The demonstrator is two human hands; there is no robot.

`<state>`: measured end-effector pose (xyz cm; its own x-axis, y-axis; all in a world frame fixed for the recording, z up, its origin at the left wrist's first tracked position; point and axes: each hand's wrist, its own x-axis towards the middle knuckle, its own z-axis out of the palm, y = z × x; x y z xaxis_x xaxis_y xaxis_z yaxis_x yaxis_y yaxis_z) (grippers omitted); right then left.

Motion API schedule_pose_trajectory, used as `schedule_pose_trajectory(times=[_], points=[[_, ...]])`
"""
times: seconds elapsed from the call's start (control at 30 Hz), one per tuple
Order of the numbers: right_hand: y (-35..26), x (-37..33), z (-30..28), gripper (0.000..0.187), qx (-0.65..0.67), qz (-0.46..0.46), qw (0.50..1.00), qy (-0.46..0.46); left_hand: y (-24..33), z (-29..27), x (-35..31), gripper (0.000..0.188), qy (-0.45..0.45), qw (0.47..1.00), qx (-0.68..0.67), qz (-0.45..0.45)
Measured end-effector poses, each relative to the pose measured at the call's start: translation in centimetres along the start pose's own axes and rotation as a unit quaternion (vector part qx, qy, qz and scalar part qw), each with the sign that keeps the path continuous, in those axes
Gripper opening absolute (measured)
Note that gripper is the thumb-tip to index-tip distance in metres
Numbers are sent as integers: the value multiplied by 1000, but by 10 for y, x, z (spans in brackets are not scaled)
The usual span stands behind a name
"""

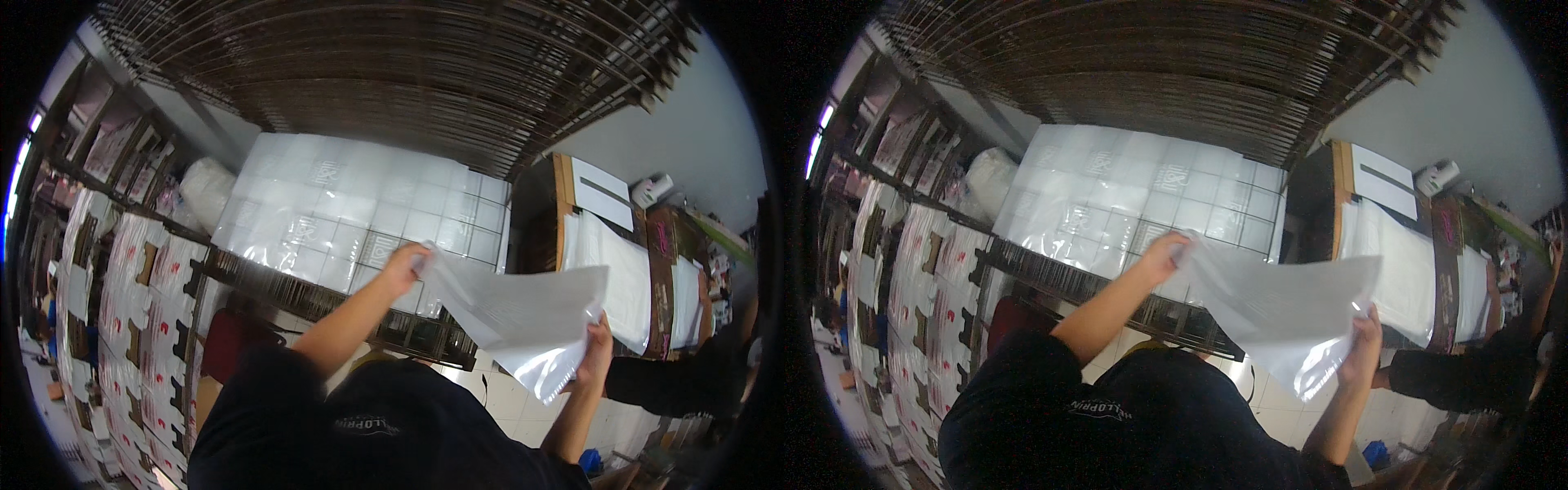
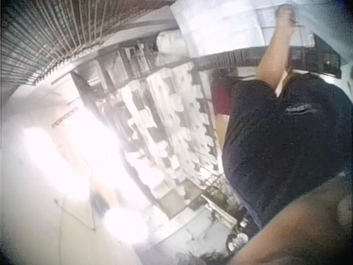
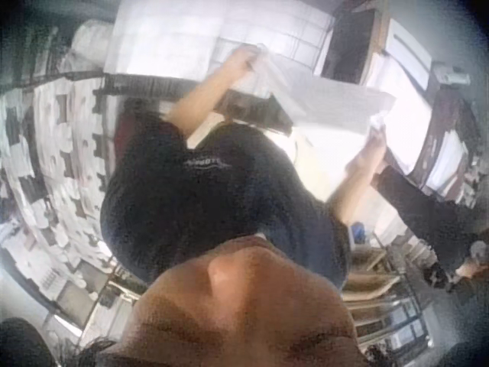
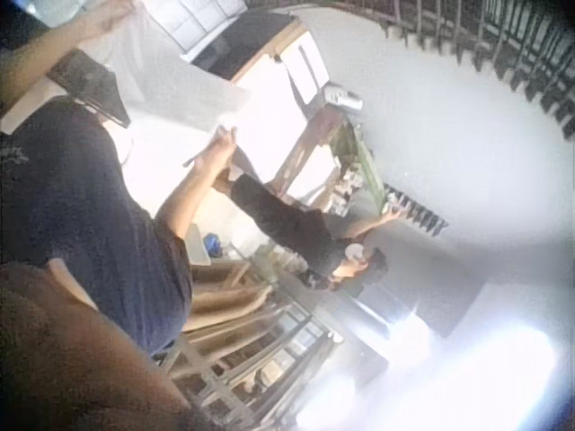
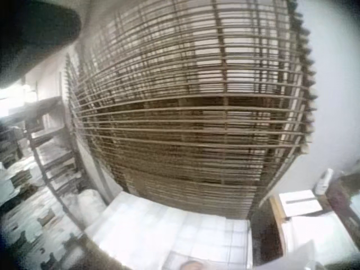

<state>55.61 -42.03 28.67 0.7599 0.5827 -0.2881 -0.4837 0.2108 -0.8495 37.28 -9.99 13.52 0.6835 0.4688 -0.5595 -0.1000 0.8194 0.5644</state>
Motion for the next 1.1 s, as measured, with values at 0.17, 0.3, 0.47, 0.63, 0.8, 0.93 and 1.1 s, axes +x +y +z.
schedule_pose_trajectory(times=[0.17,0.3,0.47,0.63,0.8,0.93,1.1], points=[[54,80,52,37,-69,12,996,-58,81,-51,-86,39,43,988,-16,147],[110,122,69,25,-161,39,985,-52,77,-130,-108,48,99,975,12,200],[210,167,71,21,-291,64,954,-28,48,-205,-83,32,299,880,249,270],[303,207,58,25,-372,33,928,-12,37,-262,-46,18,328,776,467,270],[337,209,61,32,-459,17,884,88,36,-284,-31,23,321,759,526,211],[343,211,58,30,-489,8,865,109,39,-293,-29,24,312,737,549,241],[346,213,57,28,-464,21,876,129,45,-301,-31,25,293,748,550,228]])
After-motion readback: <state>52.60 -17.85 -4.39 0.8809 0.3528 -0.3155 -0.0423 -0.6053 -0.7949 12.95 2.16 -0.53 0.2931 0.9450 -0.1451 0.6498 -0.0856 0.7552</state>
